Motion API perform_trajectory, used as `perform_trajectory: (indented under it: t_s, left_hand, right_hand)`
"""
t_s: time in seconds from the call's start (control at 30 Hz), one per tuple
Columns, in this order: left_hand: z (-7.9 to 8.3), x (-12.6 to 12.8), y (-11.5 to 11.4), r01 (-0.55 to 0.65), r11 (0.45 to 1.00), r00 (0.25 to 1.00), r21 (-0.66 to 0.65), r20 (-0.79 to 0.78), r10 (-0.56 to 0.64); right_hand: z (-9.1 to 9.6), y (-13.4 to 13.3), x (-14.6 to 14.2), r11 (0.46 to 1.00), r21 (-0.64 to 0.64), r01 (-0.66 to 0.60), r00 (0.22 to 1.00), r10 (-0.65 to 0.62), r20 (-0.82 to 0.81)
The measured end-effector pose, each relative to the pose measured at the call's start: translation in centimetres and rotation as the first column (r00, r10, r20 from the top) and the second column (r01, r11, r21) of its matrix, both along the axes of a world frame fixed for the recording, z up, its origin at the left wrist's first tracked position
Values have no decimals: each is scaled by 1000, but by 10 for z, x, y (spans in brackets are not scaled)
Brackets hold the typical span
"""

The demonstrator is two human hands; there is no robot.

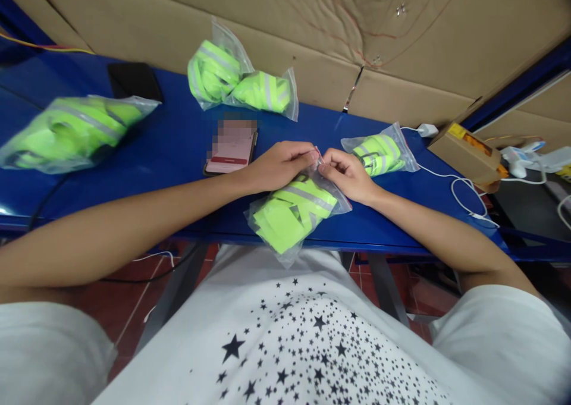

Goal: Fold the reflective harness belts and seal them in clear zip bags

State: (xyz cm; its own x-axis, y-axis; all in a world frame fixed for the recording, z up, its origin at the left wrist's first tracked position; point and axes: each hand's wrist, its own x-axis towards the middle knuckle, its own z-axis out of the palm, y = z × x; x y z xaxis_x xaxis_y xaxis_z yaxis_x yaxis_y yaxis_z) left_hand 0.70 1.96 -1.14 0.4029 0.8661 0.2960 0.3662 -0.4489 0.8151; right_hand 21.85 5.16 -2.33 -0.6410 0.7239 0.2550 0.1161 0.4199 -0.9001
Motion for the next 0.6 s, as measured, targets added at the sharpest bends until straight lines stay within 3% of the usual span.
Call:
perform_trajectory:
  t_s: [0.3,0.47,0.6]
  left_hand:
    - [4,-4,-3,-94,993,994,67,-44,97]
    - [7,-14,10,-243,961,968,130,95,232]
    - [1,-18,23,-325,946,924,-6,209,319]
  right_hand:
    - [0,1,-1,999,-25,26,1000,-26,-16]
    - [-4,4,1,989,-127,80,996,-85,-34]
    - [0,4,4,979,-113,171,972,-186,-141]
